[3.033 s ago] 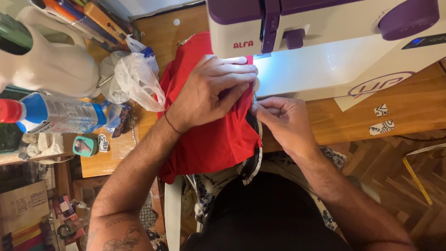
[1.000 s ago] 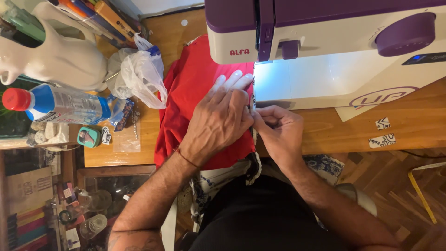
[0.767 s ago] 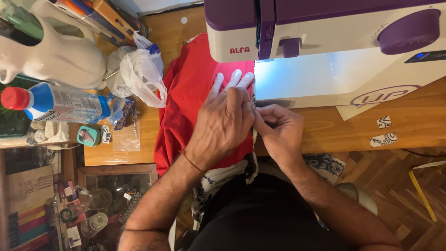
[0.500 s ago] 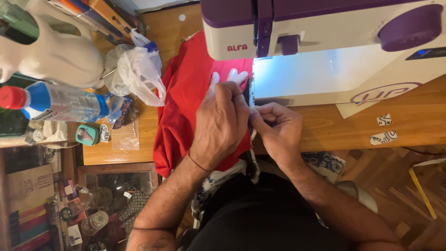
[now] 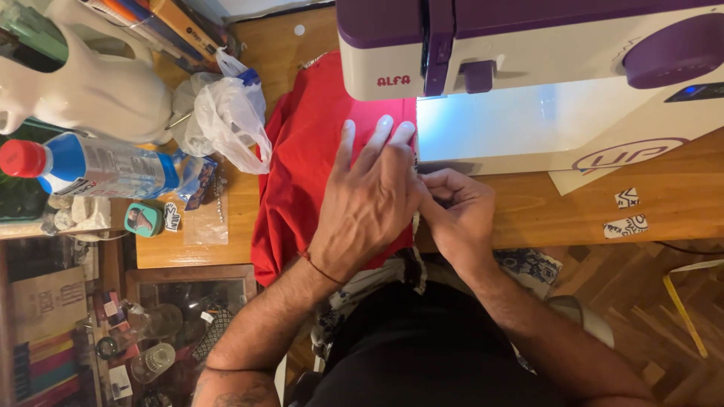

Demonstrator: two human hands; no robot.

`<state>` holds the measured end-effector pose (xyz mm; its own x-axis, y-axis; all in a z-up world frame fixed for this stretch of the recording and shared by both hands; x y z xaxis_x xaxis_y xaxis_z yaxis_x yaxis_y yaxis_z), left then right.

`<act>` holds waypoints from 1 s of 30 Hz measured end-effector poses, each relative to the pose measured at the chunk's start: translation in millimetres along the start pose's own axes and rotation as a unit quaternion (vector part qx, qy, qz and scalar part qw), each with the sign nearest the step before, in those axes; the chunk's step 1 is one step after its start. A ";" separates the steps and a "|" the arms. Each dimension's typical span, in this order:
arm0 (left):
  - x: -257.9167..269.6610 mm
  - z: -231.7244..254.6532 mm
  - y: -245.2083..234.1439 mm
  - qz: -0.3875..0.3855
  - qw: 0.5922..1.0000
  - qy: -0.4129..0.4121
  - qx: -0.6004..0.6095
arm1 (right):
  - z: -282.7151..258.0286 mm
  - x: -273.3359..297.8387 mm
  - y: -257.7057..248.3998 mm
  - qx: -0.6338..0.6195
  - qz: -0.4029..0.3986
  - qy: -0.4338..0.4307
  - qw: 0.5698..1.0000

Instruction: Aligning a zipper with red fabric on a sewing machine

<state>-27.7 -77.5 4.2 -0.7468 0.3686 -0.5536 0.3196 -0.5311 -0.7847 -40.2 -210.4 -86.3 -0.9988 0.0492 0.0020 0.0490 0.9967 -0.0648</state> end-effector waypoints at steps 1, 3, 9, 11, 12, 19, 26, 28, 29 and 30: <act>-0.7 1.4 -0.5 -0.010 1.000 0.015 -0.020 | 1.0 0.2 0.2 0.007 -0.004 0.000 1.000; -0.2 1.4 -2.0 -0.007 0.999 0.036 -0.040 | 1.1 -0.9 -0.3 0.018 -0.005 -0.001 1.000; 2.1 -8.1 -3.6 -0.005 0.989 0.127 -0.070 | -10.5 -3.7 -4.1 0.057 -0.024 0.006 0.998; 5.1 -11.9 -2.7 -0.014 0.988 0.141 -0.066 | -9.6 -3.5 -5.0 0.059 -0.024 0.012 0.998; 6.4 -12.2 -3.2 -0.016 0.986 0.148 -0.076 | -6.8 -2.9 -5.8 0.054 -0.021 0.018 0.998; -1.9 -9.8 -15.5 0.001 0.988 0.136 -0.069 | -9.7 -5.5 -2.9 0.031 -0.009 0.066 0.997; -2.4 -2.4 -21.8 0.010 0.996 0.084 -0.031 | -7.3 -6.4 -2.6 0.032 -0.012 0.085 0.996; -1.1 -1.5 -19.6 0.015 0.997 0.066 -0.028 | -10.3 -6.5 -4.5 0.057 -0.010 0.087 0.995; -0.5 -1.9 -17.9 0.016 0.997 0.066 -0.027 | -13.9 -7.3 -3.9 0.058 -0.009 0.087 0.994; -0.2 -2.7 -16.3 0.020 0.998 0.058 -0.014 | -17.6 -8.2 -3.2 0.046 -0.012 0.087 0.995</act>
Point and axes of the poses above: each hand's wrist, its own x-axis away from the middle knuckle, its own y-axis out of the palm, z = x × y, the point moved 3 cm from there along -x, towards the middle knuckle, and after that the axes turned 9 degrees about x, right-handed, at the moved point
